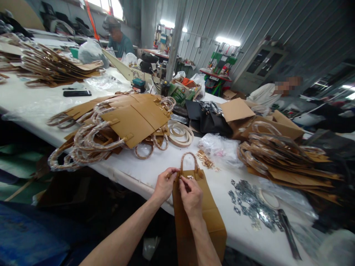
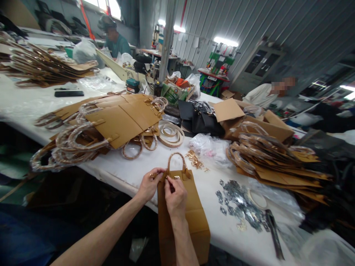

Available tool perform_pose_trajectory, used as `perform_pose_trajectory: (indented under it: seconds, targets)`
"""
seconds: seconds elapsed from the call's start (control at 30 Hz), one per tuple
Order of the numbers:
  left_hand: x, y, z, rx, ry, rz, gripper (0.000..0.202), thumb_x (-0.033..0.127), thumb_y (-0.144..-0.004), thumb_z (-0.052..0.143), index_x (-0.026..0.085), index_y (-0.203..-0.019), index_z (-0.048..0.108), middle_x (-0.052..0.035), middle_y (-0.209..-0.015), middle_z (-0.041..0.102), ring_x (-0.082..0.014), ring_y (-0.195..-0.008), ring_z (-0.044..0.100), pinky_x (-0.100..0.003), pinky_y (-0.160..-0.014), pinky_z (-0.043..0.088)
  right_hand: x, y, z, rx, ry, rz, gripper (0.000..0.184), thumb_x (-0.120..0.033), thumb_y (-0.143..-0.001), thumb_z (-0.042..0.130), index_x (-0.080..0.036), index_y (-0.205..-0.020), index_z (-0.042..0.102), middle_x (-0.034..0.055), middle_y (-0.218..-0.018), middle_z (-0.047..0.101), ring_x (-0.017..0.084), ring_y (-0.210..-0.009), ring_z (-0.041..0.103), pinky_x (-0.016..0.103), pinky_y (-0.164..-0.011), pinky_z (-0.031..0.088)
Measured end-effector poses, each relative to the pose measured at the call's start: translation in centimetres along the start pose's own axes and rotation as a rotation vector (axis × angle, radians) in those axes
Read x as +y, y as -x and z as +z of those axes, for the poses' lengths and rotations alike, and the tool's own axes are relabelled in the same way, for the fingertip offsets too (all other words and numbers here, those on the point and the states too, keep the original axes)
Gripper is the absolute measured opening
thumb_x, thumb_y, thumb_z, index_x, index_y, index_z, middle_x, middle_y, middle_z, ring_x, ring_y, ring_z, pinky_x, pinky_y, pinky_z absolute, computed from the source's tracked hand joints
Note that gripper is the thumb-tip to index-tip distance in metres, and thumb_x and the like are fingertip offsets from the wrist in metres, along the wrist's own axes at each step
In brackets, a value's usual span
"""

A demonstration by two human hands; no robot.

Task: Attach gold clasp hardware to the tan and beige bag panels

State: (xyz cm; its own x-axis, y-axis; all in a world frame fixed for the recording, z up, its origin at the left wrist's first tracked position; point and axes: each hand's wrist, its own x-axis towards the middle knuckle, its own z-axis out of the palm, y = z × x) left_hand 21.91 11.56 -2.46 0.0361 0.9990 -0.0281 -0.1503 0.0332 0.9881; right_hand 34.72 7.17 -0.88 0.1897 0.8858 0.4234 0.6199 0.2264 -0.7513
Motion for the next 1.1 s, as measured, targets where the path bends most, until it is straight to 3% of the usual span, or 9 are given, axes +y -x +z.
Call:
perform_pose_trajectory:
  seconds: [0.3, 0.47, 0.63, 0.67, 0.73, 0.8, 0.87, 0.97, 1.1]
  targets:
    - [0.6, 0.6, -0.1, -0.024, -0.055, 0.041, 0.024, 0.037, -0.093, 0.061, 0.021, -0.104, 0.076, -0.0048, -0.107, 0.078, -0.0215, -0.102, 0.072, -0.033, -0.098, 0.055, -0.7, -0.1, 0.1, -0.071, 0.012, 0.034, 0.035, -0.042, -0.103, 0.054, -0.019, -0.107, 0.080, 0.0095, -0.087, 0.070, 0.021, -0.077, 0.066, 0.033, -0.075, 0.056]
    - [0.5, 1.2, 0.1, -0.032, -0.157, 0.062, 0.030, 0.043, -0.096, 0.058, 0.024, -0.111, 0.075, -0.0044, -0.116, 0.078, -0.0230, -0.111, 0.072, -0.035, -0.104, 0.053, -1.6, 0.2, 0.7, -0.034, 0.038, 0.109, 0.031, -0.038, -0.104, 0.052, -0.023, -0.109, 0.079, 0.0089, -0.092, 0.071, 0.024, -0.086, 0.068, 0.036, -0.081, 0.055]
    - [0.7, 0.7, 0.0, 0.034, -0.246, 0.047, 0.037, 0.052, -0.092, 0.059, 0.025, -0.114, 0.073, -0.0047, -0.119, 0.077, -0.0267, -0.115, 0.070, -0.040, -0.106, 0.052, -1.3, -0.6, -0.4, -0.099, -0.218, 0.203, 0.027, -0.041, -0.098, 0.064, -0.024, -0.113, 0.077, 0.0063, -0.100, 0.075, 0.022, -0.084, 0.071, 0.031, -0.075, 0.058]
    - [0.9, 0.5, -0.2, 0.050, -0.257, 0.028, 0.039, 0.054, -0.090, 0.060, 0.025, -0.114, 0.072, -0.0051, -0.119, 0.077, -0.0280, -0.115, 0.070, -0.041, -0.105, 0.052, -0.7, -1.0, -1.2, -0.092, -0.285, 0.236, 0.031, -0.044, -0.097, 0.064, -0.023, -0.116, 0.076, 0.0057, -0.098, 0.075, 0.020, -0.079, 0.071, 0.029, -0.070, 0.058]
    - [1.5, 0.2, -0.4, 0.062, -0.260, -0.009, 0.044, 0.058, -0.087, 0.062, 0.024, -0.113, 0.072, -0.0062, -0.117, 0.077, -0.0301, -0.114, 0.069, -0.043, -0.102, 0.053, 1.5, -2.4, -3.5, 0.042, -0.326, 0.323, 0.041, -0.052, -0.098, 0.060, -0.020, -0.119, 0.073, 0.0051, -0.090, 0.075, 0.018, -0.068, 0.069, 0.027, -0.061, 0.056]
    - [2.0, 0.0, -0.5, 0.048, -0.229, -0.016, 0.048, 0.061, -0.086, 0.063, 0.023, -0.113, 0.073, -0.0073, -0.114, 0.078, -0.0304, -0.111, 0.070, -0.042, -0.099, 0.054, 4.7, -4.3, -6.3, 0.266, -0.203, 0.379, 0.049, -0.057, -0.099, 0.055, -0.016, -0.117, 0.073, 0.0062, -0.084, 0.074, 0.020, -0.068, 0.069, 0.029, -0.062, 0.056]
    - [2.2, -0.2, -0.5, 0.030, -0.195, 0.006, 0.049, 0.062, -0.086, 0.064, 0.021, -0.111, 0.073, -0.0081, -0.112, 0.078, -0.0295, -0.108, 0.070, -0.041, -0.098, 0.053, 8.0, -6.5, -8.8, 0.357, 0.015, 0.339, 0.054, -0.057, -0.098, 0.050, -0.013, -0.115, 0.074, 0.0120, -0.094, 0.075, 0.022, -0.075, 0.070, 0.033, -0.068, 0.058]
    - [2.2, -0.3, -0.4, 0.031, -0.166, 0.023, 0.046, 0.061, -0.088, 0.062, 0.020, -0.106, 0.073, -0.0087, -0.109, 0.077, -0.0278, -0.107, 0.069, -0.040, -0.098, 0.052, 11.6, -9.4, -11.0, 0.240, 0.164, 0.228, 0.048, -0.052, -0.092, 0.056, -0.014, -0.114, 0.075, 0.0161, -0.115, 0.073, 0.025, -0.094, 0.070, 0.040, -0.091, 0.056]
    - [1.9, -0.1, -0.2, 0.038, -0.105, 0.015, 0.039, 0.055, -0.089, 0.062, 0.019, -0.104, 0.070, -0.0095, -0.107, 0.077, -0.0257, -0.105, 0.069, -0.038, -0.097, 0.051, 12.8, -10.4, -11.3, 0.046, 0.161, 0.171, 0.022, -0.036, -0.083, 0.069, -0.022, -0.097, 0.079, 0.0085, -0.102, 0.075, 0.025, -0.097, 0.068, 0.040, -0.098, 0.052]
